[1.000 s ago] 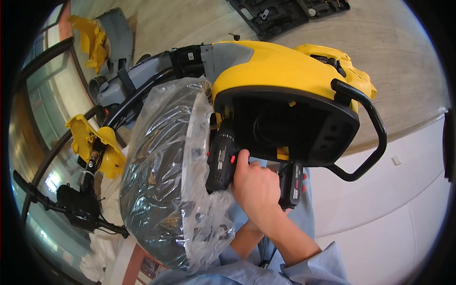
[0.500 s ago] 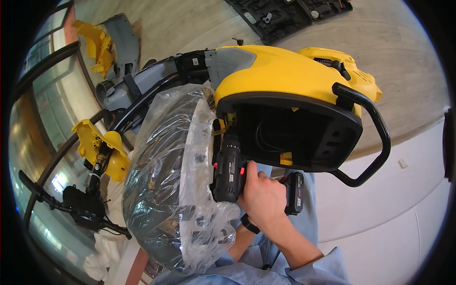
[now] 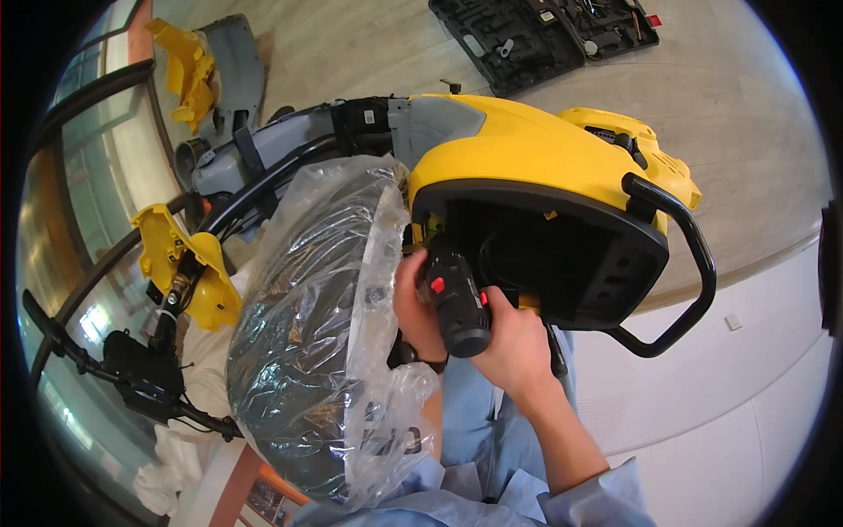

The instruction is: Use an electric drill to remove fasteners and extract the storage compartment from a yellow scooter.

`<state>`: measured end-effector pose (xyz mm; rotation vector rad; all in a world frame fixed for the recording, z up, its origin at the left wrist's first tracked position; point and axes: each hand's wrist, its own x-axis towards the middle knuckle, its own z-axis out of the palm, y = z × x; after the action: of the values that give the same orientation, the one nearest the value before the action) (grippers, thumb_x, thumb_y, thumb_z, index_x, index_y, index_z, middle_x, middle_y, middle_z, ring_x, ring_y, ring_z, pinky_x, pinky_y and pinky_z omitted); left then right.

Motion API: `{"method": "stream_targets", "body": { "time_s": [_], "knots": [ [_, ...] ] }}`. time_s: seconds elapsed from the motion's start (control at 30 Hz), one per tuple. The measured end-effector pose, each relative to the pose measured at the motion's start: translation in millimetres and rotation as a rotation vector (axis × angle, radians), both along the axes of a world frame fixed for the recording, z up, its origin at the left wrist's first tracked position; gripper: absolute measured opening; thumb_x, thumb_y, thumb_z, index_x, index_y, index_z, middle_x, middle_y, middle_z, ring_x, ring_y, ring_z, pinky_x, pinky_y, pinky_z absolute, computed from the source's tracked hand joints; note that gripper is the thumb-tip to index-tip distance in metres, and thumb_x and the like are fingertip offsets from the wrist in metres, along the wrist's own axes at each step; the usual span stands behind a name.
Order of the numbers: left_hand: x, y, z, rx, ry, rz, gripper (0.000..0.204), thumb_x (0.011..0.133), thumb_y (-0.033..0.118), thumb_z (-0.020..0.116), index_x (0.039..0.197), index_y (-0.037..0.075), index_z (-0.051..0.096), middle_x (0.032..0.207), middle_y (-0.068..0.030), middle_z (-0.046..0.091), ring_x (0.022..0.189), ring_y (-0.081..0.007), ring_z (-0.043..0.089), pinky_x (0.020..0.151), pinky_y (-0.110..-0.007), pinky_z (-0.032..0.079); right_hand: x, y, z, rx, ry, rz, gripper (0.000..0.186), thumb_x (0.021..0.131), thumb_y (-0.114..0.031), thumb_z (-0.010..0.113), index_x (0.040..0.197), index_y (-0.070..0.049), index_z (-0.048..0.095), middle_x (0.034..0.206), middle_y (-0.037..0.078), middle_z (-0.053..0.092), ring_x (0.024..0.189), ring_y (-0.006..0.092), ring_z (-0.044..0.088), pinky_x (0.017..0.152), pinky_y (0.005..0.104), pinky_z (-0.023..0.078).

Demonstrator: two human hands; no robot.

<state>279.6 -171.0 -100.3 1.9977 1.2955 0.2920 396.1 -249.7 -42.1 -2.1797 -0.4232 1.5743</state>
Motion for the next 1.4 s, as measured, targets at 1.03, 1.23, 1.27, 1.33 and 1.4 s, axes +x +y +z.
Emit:
{"method": "stream_targets", "body": {
  "time_s": [1.03,1.23,1.27,1.33,1.4],
  "knots": [
    [51.9,-81.1,109.4,-0.825,-0.582,-0.363,0.023,0.067,-0.003,0.083,0.086,0.003,0.073,0.088,-0.0093,0.069,0.077,-0.0183,0.067,0.067,-0.027,0.053,40.4,-290.4,55.0,0.469,1.545,-1.063,0.053,0.067,-0.012,0.066,0.111,0.014,0.054,0.051,0.007,0.045,0.037,0.0112,0.036,0.039,0.0268,0.027],
    [94.2,-138.4,190.6,-1.020,-0.787,-0.479,0.025,0.066,0.002,0.087,0.084,0.009,0.072,0.085,-0.0041,0.064,0.074,-0.0140,0.063,0.065,-0.026,0.049,-10.5,-296.2,58.7,1.034,2.253,-0.841,0.045,0.083,-0.018,0.067,0.112,0.010,0.047,0.059,0.000,0.049,0.045,0.0084,0.044,0.043,0.0249,0.037],
    [98.7,-146.7,203.0,-1.020,-0.805,-0.482,0.025,0.066,0.002,0.087,0.084,0.009,0.072,0.085,-0.0041,0.064,0.074,-0.0140,0.063,0.065,-0.026,0.049,-20.6,-292.7,65.3,1.201,2.271,-0.910,0.045,0.082,-0.012,0.066,0.115,0.010,0.046,0.062,0.001,0.050,0.048,0.0093,0.046,0.045,0.0245,0.038],
    [104.1,-159.5,227.1,-0.977,-0.753,-0.456,0.020,0.069,0.008,0.087,0.084,0.008,0.073,0.087,-0.0037,0.061,0.076,-0.0148,0.061,0.067,-0.027,0.048,-27.8,-285.7,67.2,1.383,2.401,-0.708,0.048,0.081,-0.011,0.067,0.118,0.010,0.045,0.062,0.001,0.050,0.048,0.0097,0.046,0.045,0.0252,0.038],
    [106.5,-166.1,243.7,-0.894,-0.773,-0.483,0.021,0.069,0.007,0.087,0.083,0.007,0.073,0.086,-0.0038,0.060,0.074,-0.0144,0.060,0.065,-0.026,0.048,-29.7,-287.1,77.6,1.413,2.379,-0.717,0.047,0.081,-0.011,0.066,0.118,0.010,0.045,0.062,0.001,0.050,0.048,0.0098,0.047,0.045,0.0252,0.039]
  ]
}}
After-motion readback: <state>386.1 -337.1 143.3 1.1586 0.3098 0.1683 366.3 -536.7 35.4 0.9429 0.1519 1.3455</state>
